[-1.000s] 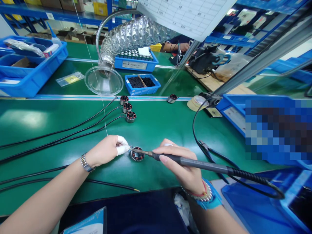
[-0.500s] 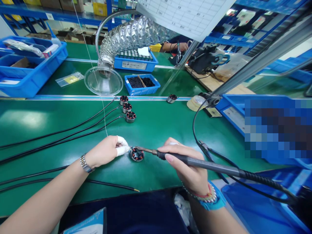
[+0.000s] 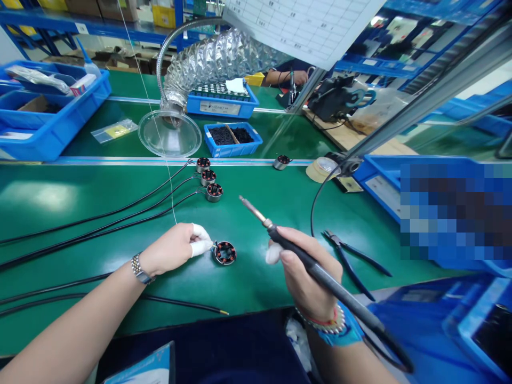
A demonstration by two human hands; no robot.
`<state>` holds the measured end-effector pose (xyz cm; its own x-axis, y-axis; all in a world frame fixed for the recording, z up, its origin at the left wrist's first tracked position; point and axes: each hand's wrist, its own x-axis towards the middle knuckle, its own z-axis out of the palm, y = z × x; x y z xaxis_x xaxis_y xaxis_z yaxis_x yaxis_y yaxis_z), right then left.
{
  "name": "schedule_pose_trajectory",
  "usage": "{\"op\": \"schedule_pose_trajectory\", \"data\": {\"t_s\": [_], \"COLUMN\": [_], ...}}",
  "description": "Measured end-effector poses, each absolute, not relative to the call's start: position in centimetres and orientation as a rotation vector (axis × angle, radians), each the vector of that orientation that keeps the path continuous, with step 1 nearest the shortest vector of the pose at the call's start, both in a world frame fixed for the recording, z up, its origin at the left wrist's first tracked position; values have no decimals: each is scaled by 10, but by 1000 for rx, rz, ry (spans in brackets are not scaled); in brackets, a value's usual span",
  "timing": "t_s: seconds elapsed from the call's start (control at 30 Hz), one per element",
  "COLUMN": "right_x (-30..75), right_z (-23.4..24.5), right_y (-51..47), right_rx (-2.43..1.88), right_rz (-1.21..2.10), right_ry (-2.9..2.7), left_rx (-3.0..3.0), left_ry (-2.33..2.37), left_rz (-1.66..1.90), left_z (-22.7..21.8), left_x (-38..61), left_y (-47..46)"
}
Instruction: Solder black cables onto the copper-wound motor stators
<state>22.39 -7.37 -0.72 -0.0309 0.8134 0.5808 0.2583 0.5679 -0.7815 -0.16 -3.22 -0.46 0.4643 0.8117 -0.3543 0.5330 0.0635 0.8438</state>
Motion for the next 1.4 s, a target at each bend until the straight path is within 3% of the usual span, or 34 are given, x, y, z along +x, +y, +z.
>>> {"op": "schedule_pose_trajectory", "data": {"t_s": [0.77, 1.03, 1.4], "right_x": [175, 177, 173], "right_z": [-24, -25, -34], "right_y": [-53, -58, -62], "right_rx": [-874, -914, -1005], "right_rz": [502, 541, 553], "right_ry": [-2072, -1987, -1951], "left_rx": [1600, 1582, 1155], "left_ry": [1150, 1138, 1102], "left_rz": [367, 328, 420], "left_z": [-2, 3, -7], "left_x": [-2, -4, 2], "left_y": [-34, -34, -35]}}
